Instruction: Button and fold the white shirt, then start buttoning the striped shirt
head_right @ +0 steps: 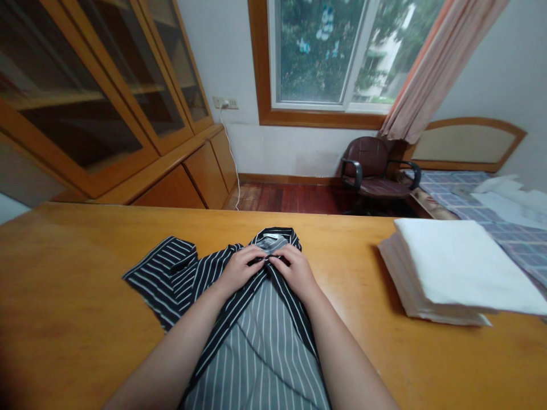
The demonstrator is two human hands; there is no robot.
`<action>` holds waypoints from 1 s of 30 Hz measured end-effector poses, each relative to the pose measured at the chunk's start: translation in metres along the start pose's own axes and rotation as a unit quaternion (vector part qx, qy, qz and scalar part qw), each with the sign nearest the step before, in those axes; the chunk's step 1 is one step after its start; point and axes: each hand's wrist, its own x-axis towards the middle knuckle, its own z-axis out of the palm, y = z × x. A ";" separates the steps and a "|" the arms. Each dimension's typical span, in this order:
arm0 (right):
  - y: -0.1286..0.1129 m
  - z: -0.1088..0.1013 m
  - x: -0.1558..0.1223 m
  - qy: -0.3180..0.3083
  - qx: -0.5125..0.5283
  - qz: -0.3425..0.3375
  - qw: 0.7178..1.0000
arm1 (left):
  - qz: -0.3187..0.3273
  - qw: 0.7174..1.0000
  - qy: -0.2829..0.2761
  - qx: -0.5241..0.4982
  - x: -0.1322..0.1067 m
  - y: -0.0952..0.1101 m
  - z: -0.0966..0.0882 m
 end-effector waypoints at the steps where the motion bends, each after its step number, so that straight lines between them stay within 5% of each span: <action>1: 0.000 0.000 0.000 -0.003 0.000 0.002 1.000 | 0.001 1.000 -0.001 0.003 0.000 0.000 0.000; 15: 0.004 0.001 0.000 -0.003 0.012 0.032 0.999 | -0.018 1.000 -0.004 -0.004 0.001 0.007 -0.001; 30: 0.005 0.001 0.001 0.001 -0.002 0.021 1.000 | -0.155 0.984 -0.046 -0.079 0.003 0.004 0.000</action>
